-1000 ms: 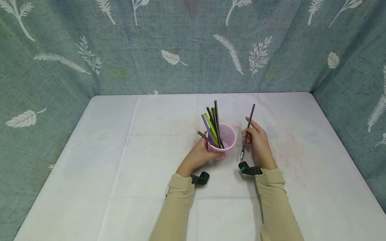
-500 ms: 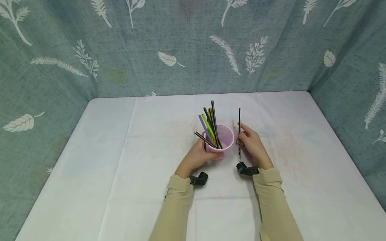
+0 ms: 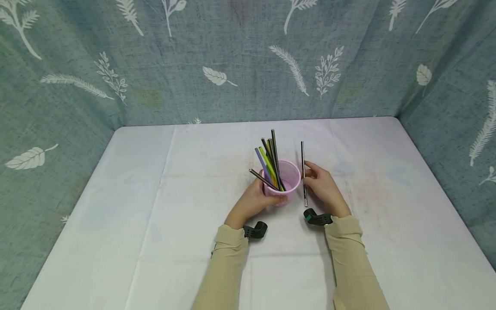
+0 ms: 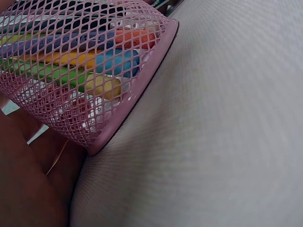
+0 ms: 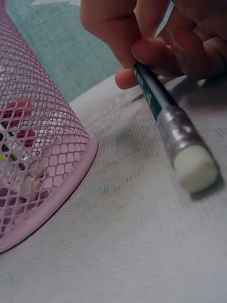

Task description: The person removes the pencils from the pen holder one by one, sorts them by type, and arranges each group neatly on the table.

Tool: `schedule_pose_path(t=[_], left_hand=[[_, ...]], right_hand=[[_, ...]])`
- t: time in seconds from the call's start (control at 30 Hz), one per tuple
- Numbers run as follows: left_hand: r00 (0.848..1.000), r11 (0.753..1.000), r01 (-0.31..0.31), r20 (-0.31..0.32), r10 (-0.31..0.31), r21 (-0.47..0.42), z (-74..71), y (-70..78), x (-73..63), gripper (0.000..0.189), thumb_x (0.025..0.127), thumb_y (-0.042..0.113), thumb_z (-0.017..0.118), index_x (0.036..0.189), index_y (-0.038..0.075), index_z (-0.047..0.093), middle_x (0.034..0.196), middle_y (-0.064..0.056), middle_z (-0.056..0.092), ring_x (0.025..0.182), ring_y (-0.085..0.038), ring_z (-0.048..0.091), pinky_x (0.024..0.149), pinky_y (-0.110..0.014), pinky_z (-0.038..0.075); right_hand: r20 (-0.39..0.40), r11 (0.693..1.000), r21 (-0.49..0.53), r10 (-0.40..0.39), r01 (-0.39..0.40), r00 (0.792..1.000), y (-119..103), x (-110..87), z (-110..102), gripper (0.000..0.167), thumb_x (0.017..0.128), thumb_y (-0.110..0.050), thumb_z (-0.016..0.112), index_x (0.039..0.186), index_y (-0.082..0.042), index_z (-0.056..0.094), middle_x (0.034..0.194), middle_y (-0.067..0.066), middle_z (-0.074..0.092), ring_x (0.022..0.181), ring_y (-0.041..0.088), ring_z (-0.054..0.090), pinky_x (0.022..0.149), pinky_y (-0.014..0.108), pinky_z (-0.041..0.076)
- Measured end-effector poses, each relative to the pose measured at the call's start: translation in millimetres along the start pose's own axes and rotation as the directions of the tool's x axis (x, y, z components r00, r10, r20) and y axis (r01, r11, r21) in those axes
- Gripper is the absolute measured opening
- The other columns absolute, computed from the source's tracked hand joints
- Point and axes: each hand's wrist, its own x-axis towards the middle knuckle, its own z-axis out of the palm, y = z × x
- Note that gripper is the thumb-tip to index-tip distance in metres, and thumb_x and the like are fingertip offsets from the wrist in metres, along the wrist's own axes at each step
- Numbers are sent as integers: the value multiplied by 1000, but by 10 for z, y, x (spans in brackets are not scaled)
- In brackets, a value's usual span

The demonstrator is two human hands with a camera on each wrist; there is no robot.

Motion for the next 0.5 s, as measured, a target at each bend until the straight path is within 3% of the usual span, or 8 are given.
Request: schedule_pose_path(t=[0.1,0.23,0.33,0.5], left_hand=[[1000,1000,1,4,-1,-14,4,29,-2,80,65,22,80,131,14,36,120,-5,52,109,-12,47,95,-34,34],[1000,999,21,19,-20,-28,2,184,-37,78,67,16,79,131,10,35,121,-11,50,110,-15,46,96,-35,34],[999,999,37,30,-36,-18,0,304,-62,77,69,13,77,132,7,33,122,-14,49,110,-16,46,96,-36,33],[998,999,50,28,-50,13,-1,367,-74,75,69,12,76,131,7,34,123,-14,49,110,-15,45,96,-35,33]], right_hand=[[7,1000,-1,1,-1,1000,16,13,-1,64,79,-2,53,139,-12,32,108,15,55,75,17,52,61,23,44],[6,1000,3,-2,2,1000,35,26,6,65,79,0,54,139,-12,32,112,15,53,79,13,54,62,22,45],[-2,1000,-10,-18,18,1000,38,29,11,65,79,1,53,139,-11,32,112,16,53,76,12,54,60,23,44],[-31,996,-84,-44,41,999,26,36,17,66,76,1,54,137,-12,35,110,15,54,69,15,50,57,24,42]])
